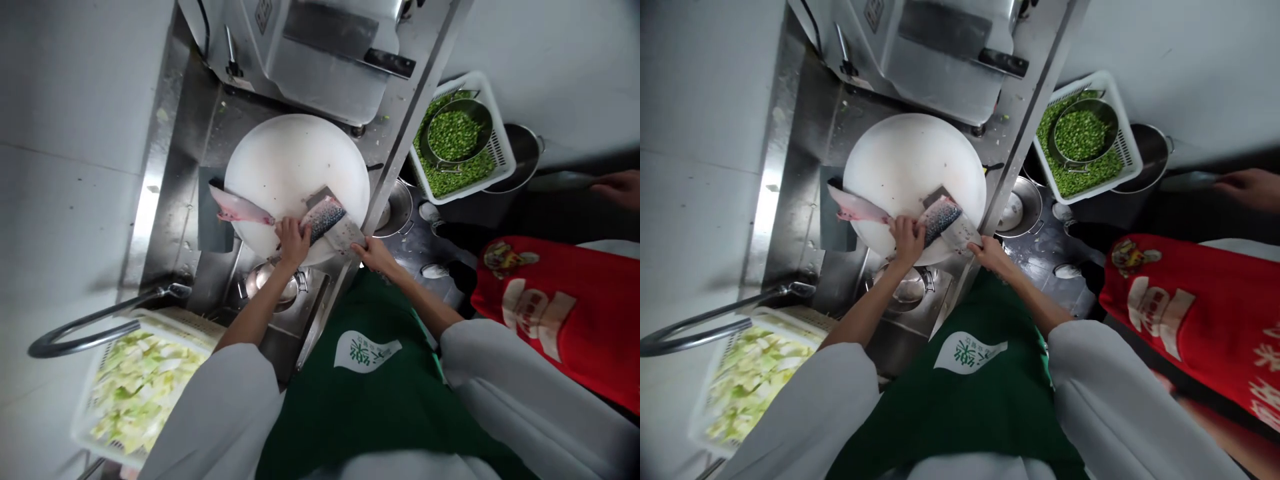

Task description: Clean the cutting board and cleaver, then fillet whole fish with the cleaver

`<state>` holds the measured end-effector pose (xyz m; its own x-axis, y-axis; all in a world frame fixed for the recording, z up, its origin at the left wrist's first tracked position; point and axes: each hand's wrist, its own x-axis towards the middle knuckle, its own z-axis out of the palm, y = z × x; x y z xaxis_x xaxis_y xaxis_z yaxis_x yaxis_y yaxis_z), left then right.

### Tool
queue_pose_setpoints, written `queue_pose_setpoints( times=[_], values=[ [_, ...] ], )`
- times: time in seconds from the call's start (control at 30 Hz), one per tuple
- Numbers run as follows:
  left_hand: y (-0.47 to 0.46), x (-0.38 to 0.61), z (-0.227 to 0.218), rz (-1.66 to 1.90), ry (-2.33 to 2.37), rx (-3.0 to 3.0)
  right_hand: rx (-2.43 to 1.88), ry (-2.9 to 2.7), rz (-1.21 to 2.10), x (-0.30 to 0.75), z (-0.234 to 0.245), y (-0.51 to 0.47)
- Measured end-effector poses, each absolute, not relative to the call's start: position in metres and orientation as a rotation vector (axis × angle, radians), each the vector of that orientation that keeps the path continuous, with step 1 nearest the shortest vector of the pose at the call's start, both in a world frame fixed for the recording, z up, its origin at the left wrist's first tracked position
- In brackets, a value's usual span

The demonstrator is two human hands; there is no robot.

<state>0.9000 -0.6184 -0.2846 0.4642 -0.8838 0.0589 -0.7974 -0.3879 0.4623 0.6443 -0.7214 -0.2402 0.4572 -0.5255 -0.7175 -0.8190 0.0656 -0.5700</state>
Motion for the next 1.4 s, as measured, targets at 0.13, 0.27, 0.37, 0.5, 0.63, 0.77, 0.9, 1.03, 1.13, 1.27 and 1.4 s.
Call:
queue_pose_setpoints(
  times=[0.13,0.27,0.37,0.5,0.63,0.77,0.9,1.03,1.13,1.27,1.4],
  values=[
    [-0.621,0.887,-0.282,-0.265,-1.370,2.224,-1.636,1.262,0.321,0.654,-0.238,-0.717],
    [-0.619,0.891,-0.283,-0.285,-1.452,2.087,-1.723,1.298,0.205,0.674,-0.246,-0.716],
    [-0.618,0.895,-0.285,-0.275,-1.475,2.050,-1.722,1.267,0.165,0.672,-0.252,-0.712],
    [-0.617,0.894,-0.288,-0.283,-1.475,2.055,-1.696,1.215,0.247,0.651,-0.252,-0.694],
    [-0.616,0.894,-0.290,-0.281,-1.459,2.052,-1.669,1.235,0.265,0.656,-0.251,-0.681],
    [-0.615,0.895,-0.292,-0.351,-1.424,2.064,-1.705,1.175,0.315,0.662,-0.249,-0.679],
    [-0.612,0.897,-0.294,-0.342,-1.437,2.071,-1.789,1.153,0.414,0.655,-0.247,-0.672],
    [-0.609,0.901,-0.292,-0.288,-1.459,2.089,-1.775,1.159,0.373,0.669,-0.250,-0.660],
    [-0.619,0.893,-0.287,-0.300,-1.481,2.064,-1.713,1.138,0.319,0.672,-0.252,-0.663],
    [-0.646,0.873,-0.280,-0.385,-1.556,1.929,-1.600,1.199,0.286,0.642,-0.249,-0.679],
    [-0.658,0.874,-0.277,-0.511,-1.655,1.860,-1.576,1.233,0.319,0.625,-0.242,-0.690]
  ],
)
